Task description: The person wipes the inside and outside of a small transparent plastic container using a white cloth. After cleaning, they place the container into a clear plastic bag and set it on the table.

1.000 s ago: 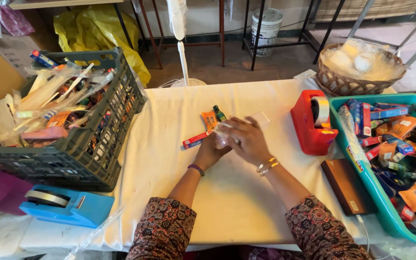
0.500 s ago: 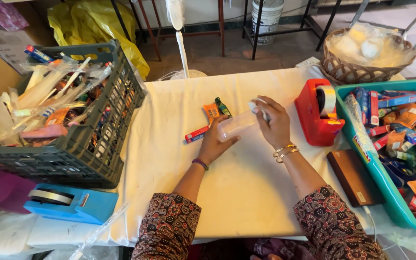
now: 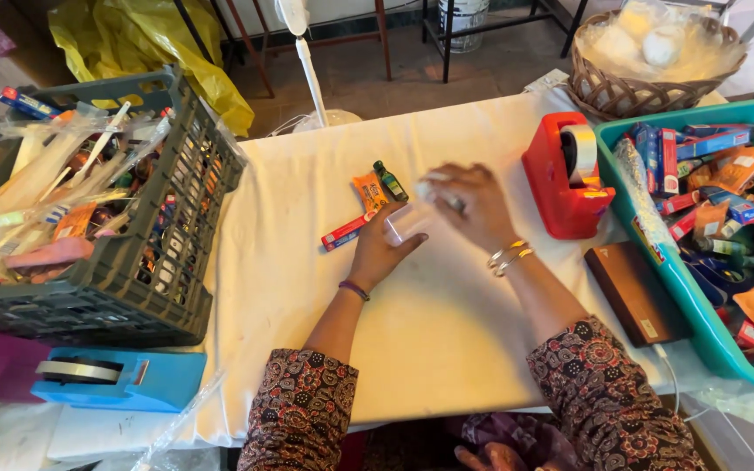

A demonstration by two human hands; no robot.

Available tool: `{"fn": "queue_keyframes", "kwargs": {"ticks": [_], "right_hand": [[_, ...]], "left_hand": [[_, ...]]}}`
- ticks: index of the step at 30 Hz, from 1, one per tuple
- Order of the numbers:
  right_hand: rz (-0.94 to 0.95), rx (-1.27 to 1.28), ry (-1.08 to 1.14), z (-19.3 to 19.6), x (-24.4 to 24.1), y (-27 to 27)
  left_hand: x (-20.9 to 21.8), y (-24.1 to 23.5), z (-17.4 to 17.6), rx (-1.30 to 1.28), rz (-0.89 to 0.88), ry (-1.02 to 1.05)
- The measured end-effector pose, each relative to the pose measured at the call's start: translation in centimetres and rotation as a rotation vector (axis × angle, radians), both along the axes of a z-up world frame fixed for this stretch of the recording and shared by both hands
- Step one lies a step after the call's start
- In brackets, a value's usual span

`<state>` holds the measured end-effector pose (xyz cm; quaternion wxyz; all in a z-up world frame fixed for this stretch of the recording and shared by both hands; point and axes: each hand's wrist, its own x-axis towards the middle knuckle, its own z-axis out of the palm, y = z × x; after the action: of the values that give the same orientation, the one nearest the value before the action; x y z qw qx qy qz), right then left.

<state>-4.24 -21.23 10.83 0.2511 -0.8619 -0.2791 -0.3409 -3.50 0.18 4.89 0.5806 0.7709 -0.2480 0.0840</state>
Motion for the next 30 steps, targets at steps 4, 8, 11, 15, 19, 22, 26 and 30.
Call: {"fn": "queue_keyframes", "kwargs": {"ticks": [4, 8, 11, 15, 19, 22, 26, 30], "right_hand": [[-0.124, 0.156, 0.006, -0.4, 1.2, -2.6], [-0.007, 0.143, 0.110, 0.1, -0.2, 0.6], [0.121, 0.025, 0.137, 0.3, -1.8, 4.2], [0.209, -0.057, 0.156, 0.6, -2.4, 5.1], [0.109, -0.020, 0.179, -0.4, 0.0, 1.1], [-0.028, 0.052, 0.169, -1.7, 2.0, -2.5], [-0.105, 0.192, 0.220, -3.0, 3.2, -4.1], [-0.012, 0.029, 0.244, -1.5, 1.5, -0.6]], "left_hand": [[-0.2, 0.0, 0.3, 0.012, 0.000, 0.005], [-0.1, 0.1, 0.2, 0.025, 0.001, -0.021], [2.2, 0.1, -4.7, -0.054, -0.039, 0.011], [3.3, 0.6, -7.3, -0.062, -0.041, 0.064], [0.7, 0.2, -1.6, 0.093, 0.042, -0.080], [0.0, 0.0, -0.2, 0.109, 0.054, -0.158], [-0.2, 0.0, 0.0, 0.005, -0.019, 0.013], [0.2, 0.1, -0.6, 0.043, 0.018, -0.176]]}}
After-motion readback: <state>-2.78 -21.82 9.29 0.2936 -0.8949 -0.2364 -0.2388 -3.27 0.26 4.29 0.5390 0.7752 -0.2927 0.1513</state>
